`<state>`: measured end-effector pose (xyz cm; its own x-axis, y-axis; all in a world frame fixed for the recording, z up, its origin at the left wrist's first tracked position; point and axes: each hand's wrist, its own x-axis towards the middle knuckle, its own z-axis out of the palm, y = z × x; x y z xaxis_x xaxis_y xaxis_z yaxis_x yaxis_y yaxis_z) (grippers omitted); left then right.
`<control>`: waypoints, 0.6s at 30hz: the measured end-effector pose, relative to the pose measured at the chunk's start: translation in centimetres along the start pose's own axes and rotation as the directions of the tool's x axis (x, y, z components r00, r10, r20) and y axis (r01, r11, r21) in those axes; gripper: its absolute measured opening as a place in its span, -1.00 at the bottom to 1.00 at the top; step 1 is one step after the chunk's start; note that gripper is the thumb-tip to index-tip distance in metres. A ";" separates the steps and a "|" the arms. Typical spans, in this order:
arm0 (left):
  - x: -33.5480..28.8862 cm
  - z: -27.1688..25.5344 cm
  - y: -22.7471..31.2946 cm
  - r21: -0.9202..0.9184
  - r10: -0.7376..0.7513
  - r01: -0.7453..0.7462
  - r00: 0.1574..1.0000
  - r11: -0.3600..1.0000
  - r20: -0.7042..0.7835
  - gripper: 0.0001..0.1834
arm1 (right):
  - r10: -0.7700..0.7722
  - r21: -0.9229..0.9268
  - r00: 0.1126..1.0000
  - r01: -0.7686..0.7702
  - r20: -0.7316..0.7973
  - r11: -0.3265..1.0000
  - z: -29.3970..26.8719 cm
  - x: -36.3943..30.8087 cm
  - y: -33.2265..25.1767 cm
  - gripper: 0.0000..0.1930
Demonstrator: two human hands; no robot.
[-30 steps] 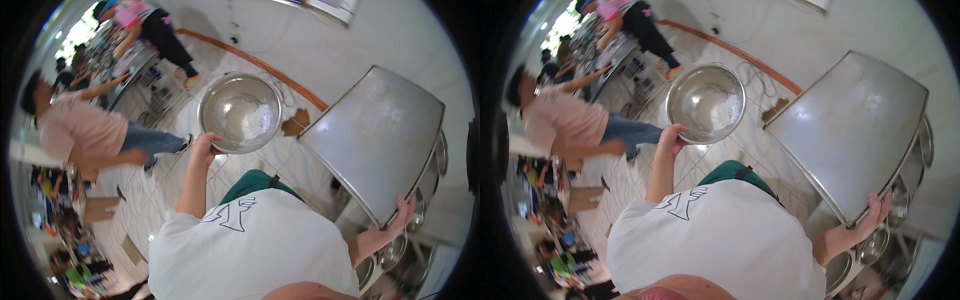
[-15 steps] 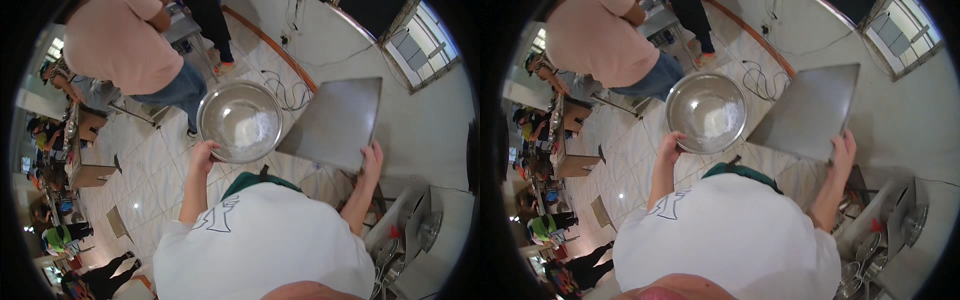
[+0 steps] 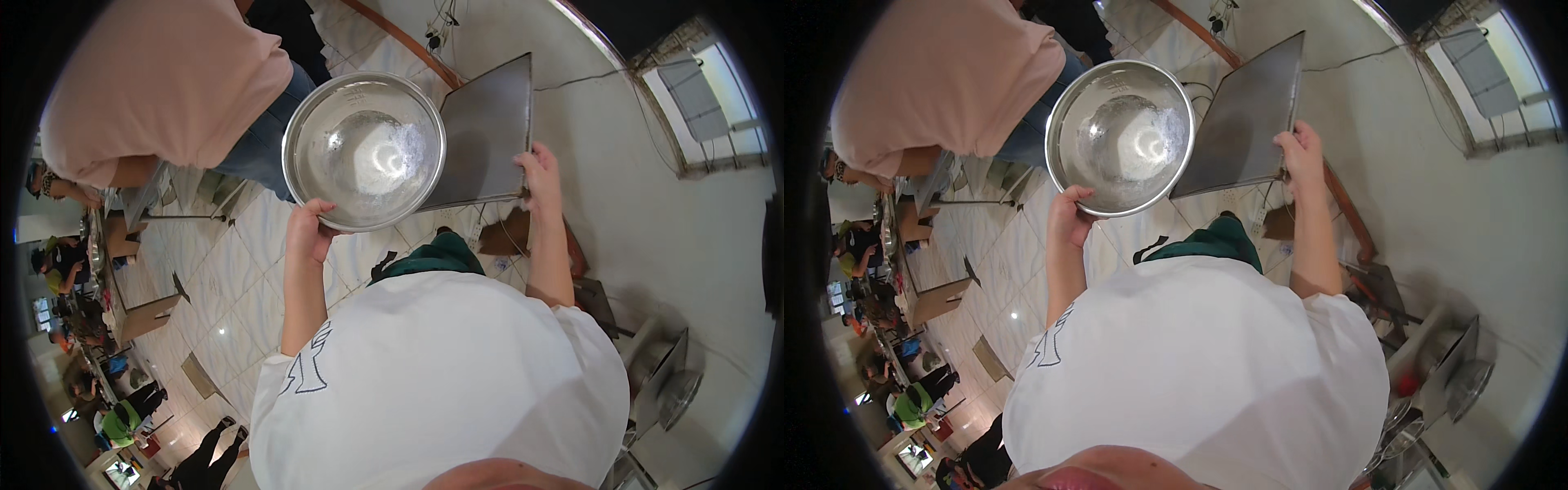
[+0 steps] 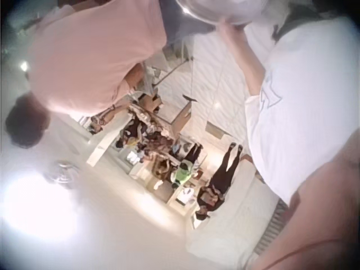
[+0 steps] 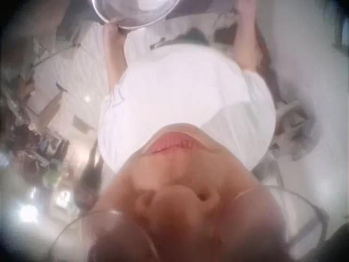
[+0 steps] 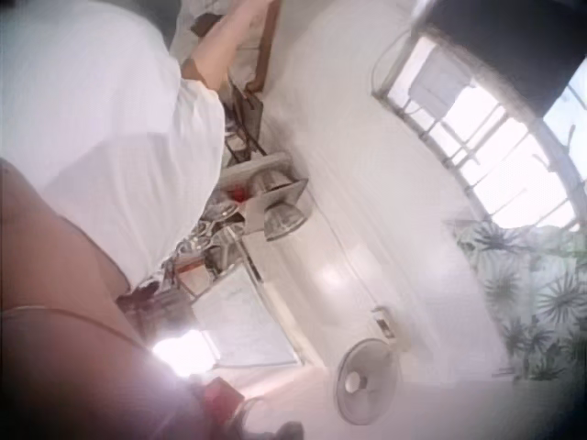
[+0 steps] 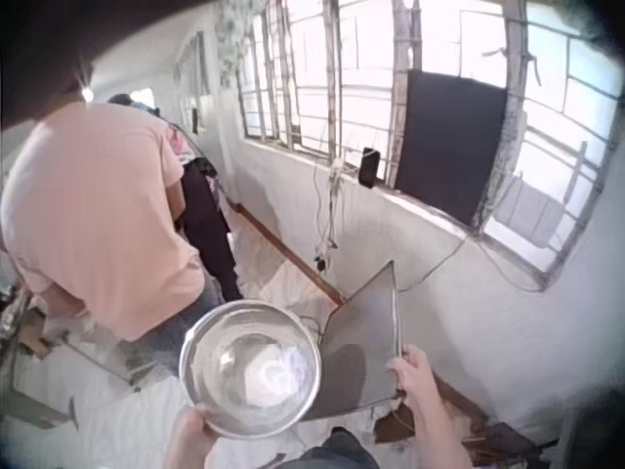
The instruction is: The person wipes a metal baking tray with a green cloth and then places several small, pink, dough-based items onto the tray by hand.
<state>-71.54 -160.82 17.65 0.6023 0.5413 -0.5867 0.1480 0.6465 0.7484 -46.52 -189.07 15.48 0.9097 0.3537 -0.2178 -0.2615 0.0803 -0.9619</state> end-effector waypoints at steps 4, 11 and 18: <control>5.8 6.5 2.9 -0.082 0.006 -0.013 0.997 0.997 -0.083 -0.58 | 0.056 -0.020 0.998 -0.056 -0.012 0.998 2.1 7.9 -0.2 -0.74; 13.3 15.0 7.2 -0.065 0.018 -0.022 0.998 0.998 -0.061 -0.56 | 0.011 -0.333 0.989 0.040 0.148 0.942 1.8 19.6 2.0 -0.76; 19.8 18.8 10.6 -0.175 0.033 -0.045 0.997 0.983 -0.072 -0.47 | -0.074 -0.607 0.940 0.274 0.333 0.746 4.0 27.8 0.6 -0.77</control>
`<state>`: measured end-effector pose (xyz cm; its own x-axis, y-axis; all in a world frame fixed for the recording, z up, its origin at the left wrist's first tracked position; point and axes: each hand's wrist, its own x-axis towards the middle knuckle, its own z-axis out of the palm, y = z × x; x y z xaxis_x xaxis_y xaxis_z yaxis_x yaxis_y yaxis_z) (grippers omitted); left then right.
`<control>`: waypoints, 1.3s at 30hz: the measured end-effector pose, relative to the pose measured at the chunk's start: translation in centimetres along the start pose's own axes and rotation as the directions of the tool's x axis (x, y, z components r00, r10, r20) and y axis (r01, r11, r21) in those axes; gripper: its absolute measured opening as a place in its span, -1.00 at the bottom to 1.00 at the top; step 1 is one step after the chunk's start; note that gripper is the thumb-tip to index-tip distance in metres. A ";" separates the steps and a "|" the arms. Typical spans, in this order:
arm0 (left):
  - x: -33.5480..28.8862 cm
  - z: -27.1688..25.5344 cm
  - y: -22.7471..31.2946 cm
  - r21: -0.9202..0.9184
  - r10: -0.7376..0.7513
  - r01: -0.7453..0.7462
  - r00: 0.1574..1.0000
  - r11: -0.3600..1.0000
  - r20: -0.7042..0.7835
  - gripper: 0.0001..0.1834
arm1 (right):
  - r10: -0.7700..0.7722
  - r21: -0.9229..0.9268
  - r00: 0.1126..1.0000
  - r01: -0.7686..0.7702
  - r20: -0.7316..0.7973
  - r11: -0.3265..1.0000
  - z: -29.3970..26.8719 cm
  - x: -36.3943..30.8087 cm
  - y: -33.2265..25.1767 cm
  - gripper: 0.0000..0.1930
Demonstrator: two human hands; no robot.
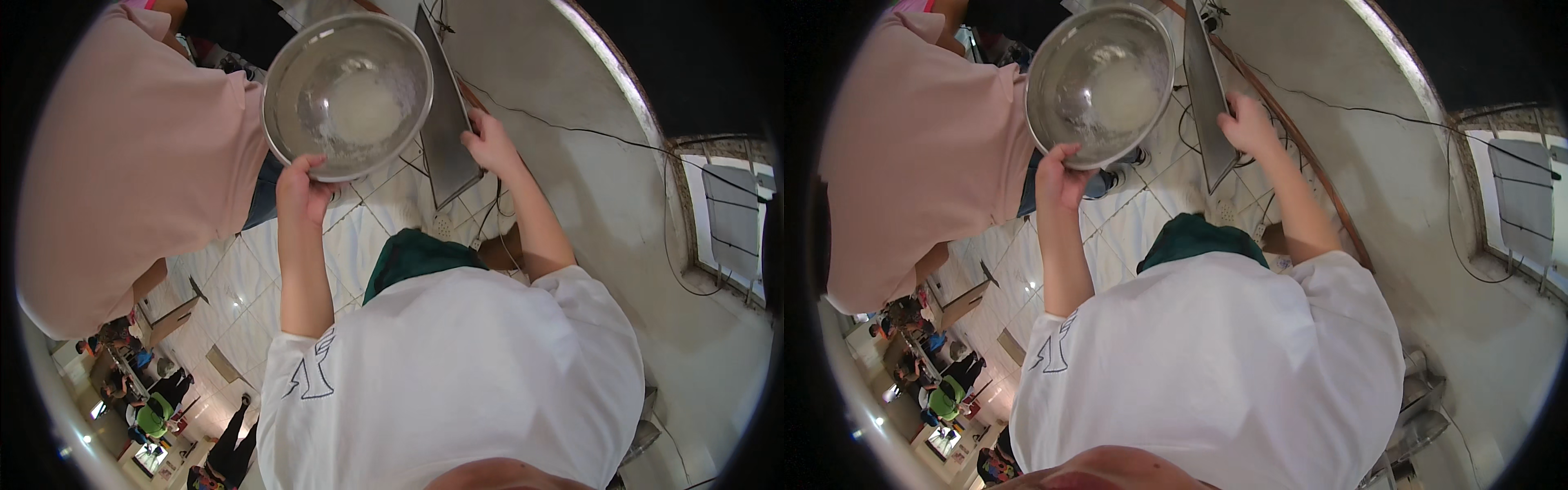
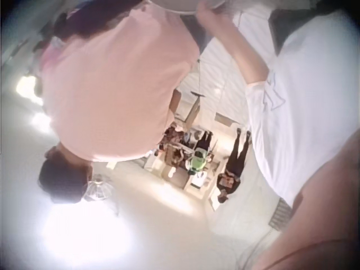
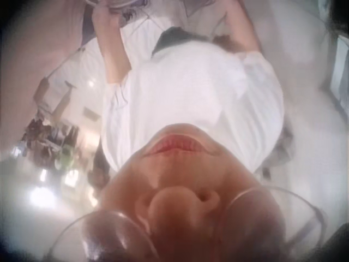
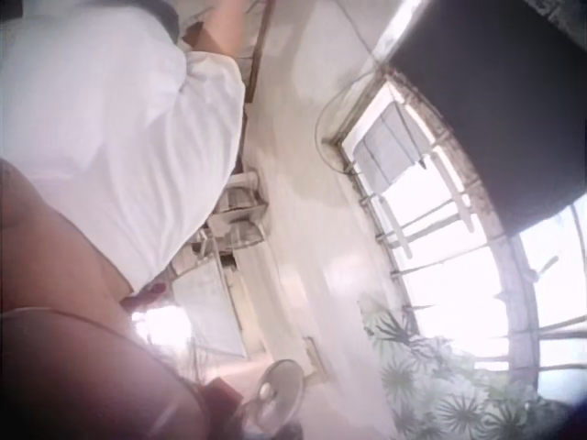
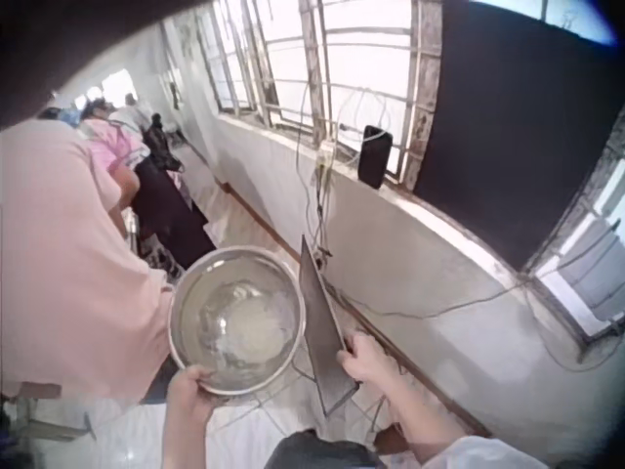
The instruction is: The person wipes a metal baking tray with a green cloth and then places several small, pink, dough-based items onto the tray by hand.
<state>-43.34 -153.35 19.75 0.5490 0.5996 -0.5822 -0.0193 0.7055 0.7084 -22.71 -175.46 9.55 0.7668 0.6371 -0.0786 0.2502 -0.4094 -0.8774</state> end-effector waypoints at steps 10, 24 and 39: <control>9.6 5.8 6.1 -0.131 0.118 -0.100 0.983 0.986 0.140 -0.55 | -0.176 -0.161 0.984 0.175 0.009 0.971 -1.7 10.6 -7.5 -0.80; 17.3 6.4 10.3 -0.159 0.162 -0.166 0.986 0.973 -0.038 -0.56 | -0.326 -0.350 0.945 0.307 0.005 0.885 0.2 27.1 -12.2 -0.78; 32.8 13.2 21.2 -0.170 0.049 -0.056 0.998 0.984 -0.048 -0.56 | -0.234 -0.306 0.936 0.311 0.261 0.900 6.0 54.0 -14.2 -0.71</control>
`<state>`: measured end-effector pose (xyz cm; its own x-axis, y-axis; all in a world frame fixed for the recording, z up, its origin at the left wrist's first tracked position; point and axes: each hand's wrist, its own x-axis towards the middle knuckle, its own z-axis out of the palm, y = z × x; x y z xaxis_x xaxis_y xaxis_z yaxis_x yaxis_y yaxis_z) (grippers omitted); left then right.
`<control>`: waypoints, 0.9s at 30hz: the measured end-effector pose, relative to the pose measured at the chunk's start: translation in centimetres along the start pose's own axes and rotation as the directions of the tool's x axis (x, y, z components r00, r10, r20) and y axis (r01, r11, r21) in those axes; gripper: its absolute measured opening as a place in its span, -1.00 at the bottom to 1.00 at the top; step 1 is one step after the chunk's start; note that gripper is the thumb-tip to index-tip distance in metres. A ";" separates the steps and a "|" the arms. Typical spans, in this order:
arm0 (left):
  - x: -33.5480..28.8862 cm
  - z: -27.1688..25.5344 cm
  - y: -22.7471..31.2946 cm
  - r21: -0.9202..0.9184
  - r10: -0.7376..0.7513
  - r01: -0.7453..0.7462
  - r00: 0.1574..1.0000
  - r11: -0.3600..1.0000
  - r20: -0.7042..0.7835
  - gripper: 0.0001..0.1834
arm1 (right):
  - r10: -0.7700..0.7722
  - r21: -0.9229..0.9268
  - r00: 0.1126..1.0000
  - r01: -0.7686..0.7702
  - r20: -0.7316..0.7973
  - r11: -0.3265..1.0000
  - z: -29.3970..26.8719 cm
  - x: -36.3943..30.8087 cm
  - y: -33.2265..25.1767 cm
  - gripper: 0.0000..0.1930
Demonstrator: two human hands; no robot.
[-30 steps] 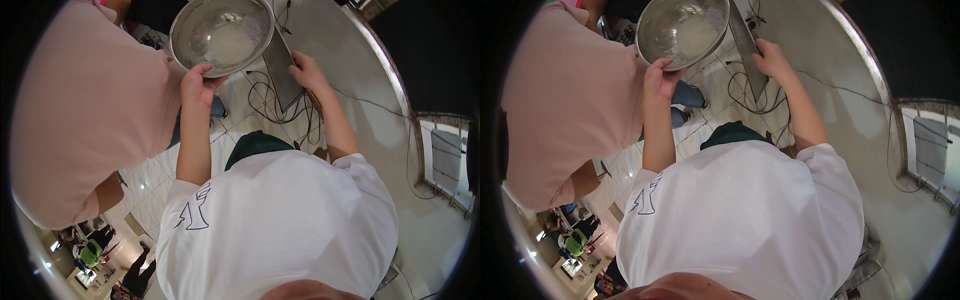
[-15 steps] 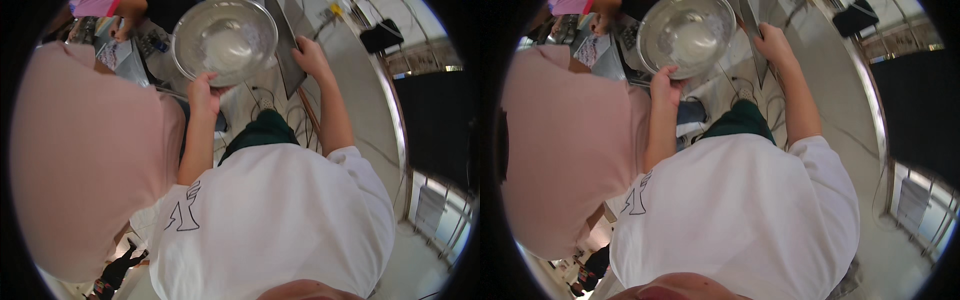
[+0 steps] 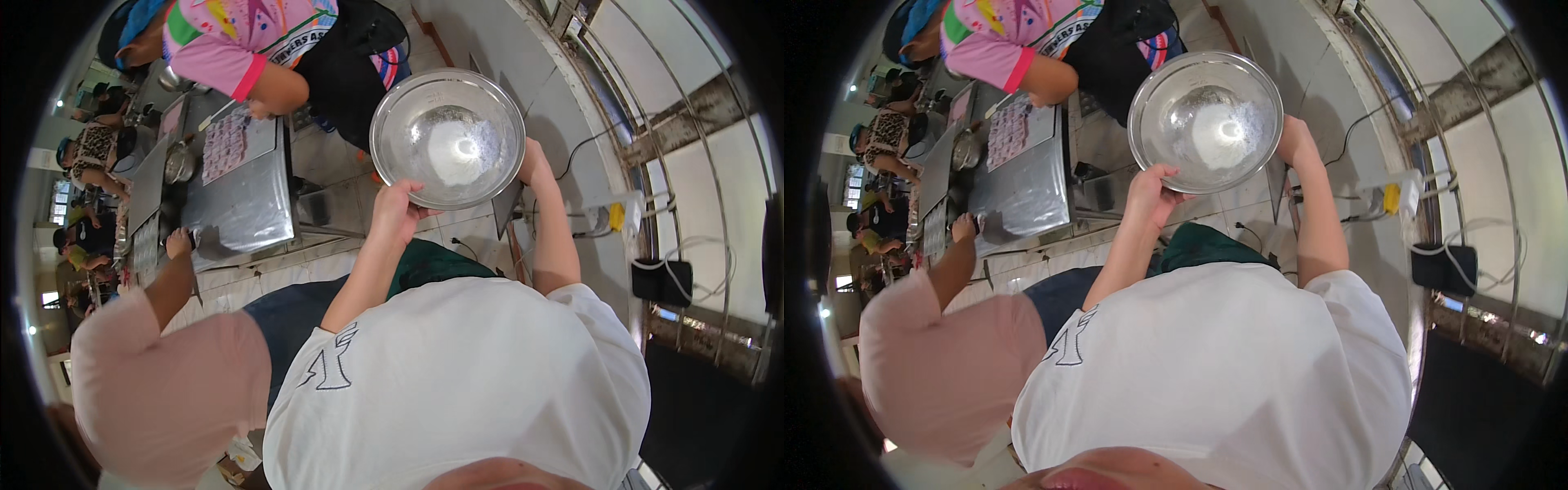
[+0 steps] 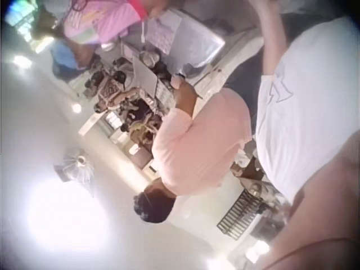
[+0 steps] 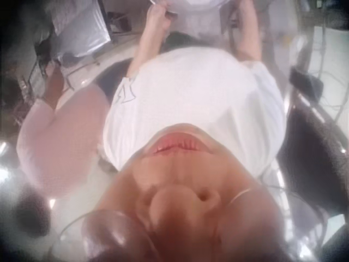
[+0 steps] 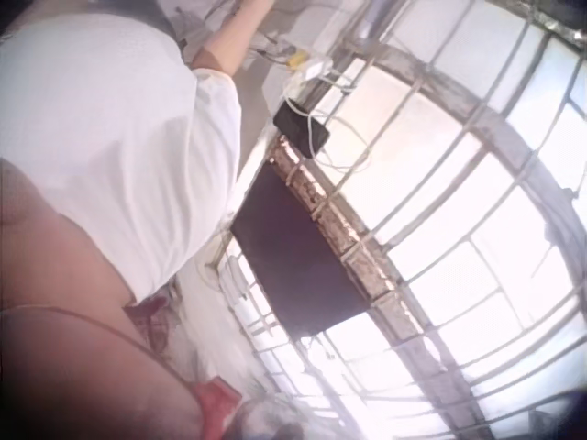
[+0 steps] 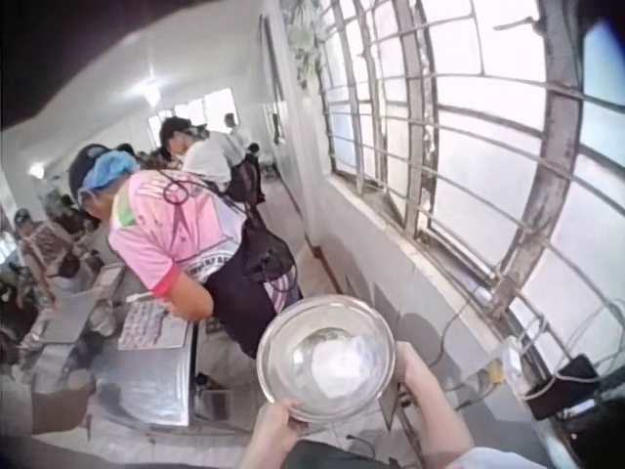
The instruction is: The person wipes a metal baking tray with a green cloth and then places several small, pink, dough-based items onto the tray by hand.
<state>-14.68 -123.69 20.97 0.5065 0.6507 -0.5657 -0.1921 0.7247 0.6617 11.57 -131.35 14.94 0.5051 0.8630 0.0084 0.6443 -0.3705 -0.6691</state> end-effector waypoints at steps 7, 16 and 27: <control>10.4 2.8 6.7 0.041 -0.005 0.000 0.993 0.999 0.121 -0.57 | -0.032 0.109 0.994 0.021 0.102 0.994 0.9 11.9 1.9 -0.65; 22.3 10.5 18.0 0.016 0.043 -0.051 0.937 0.999 0.346 -0.62 | -0.079 0.170 0.989 0.100 -0.121 0.980 0.2 23.6 -0.1 -0.52; 31.0 15.4 22.5 -0.150 0.297 -0.294 0.955 0.944 0.000 -0.55 | -0.158 0.067 0.977 0.150 0.143 0.986 -0.6 48.0 3.0 -0.53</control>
<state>9.63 -90.71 25.83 0.4263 0.8368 -0.3435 -0.4567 0.5269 0.7168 38.09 -91.19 13.80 0.3095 0.9509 0.0078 0.6729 -0.2133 -0.7083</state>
